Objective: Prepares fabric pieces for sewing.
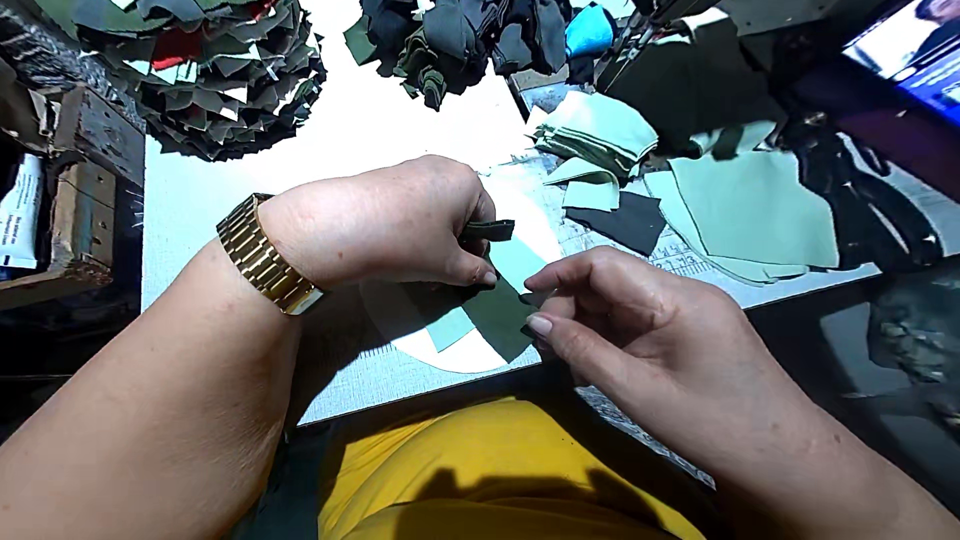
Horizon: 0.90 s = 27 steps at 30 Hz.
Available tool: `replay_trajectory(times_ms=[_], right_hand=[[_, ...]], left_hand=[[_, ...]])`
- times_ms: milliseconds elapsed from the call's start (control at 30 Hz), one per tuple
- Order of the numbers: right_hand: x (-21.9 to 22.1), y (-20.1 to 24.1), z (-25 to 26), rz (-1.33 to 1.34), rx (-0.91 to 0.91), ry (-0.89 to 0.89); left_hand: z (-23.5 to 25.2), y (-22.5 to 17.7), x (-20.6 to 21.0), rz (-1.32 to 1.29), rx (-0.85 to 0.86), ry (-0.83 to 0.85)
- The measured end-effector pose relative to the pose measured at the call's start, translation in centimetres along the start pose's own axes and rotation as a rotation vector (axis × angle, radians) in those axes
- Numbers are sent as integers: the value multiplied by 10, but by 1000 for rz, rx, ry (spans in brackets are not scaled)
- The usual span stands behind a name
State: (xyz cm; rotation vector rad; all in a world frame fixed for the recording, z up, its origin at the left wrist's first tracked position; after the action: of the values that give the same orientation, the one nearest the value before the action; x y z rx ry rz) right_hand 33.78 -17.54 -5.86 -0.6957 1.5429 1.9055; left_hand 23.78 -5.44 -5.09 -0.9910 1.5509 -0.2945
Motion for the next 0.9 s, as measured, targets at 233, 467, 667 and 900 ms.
replay_trajectory(times_ms=[233, 467, 667, 900], right_hand=[[1, 0, 1, -87, -36, -26], [-4, 4, 1, -162, -150, -14], [-7, -1, 0, -184, -182, 26], [-67, -34, 9, -492, -165, -174]], left_hand=[[1, 1, 1, -5, -29, 12], [0, 0, 1, 30, -45, -8], [-1, 2, -4, 157, -84, -47], [-6, -4, -22, -12, 45, -255]])
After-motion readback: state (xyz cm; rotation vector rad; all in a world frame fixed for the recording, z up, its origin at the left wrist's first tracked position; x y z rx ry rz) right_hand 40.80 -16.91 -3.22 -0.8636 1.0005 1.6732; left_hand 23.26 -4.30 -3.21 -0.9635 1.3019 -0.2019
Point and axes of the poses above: each hand's wrist, its own z-axis towards the middle knuckle, its own x-axis out of the palm, y = z × x, the point moved 8 cm from there along z, towards the middle knuckle, and after that the axes turned 6 degrees about -z, right-handed, at the moved point
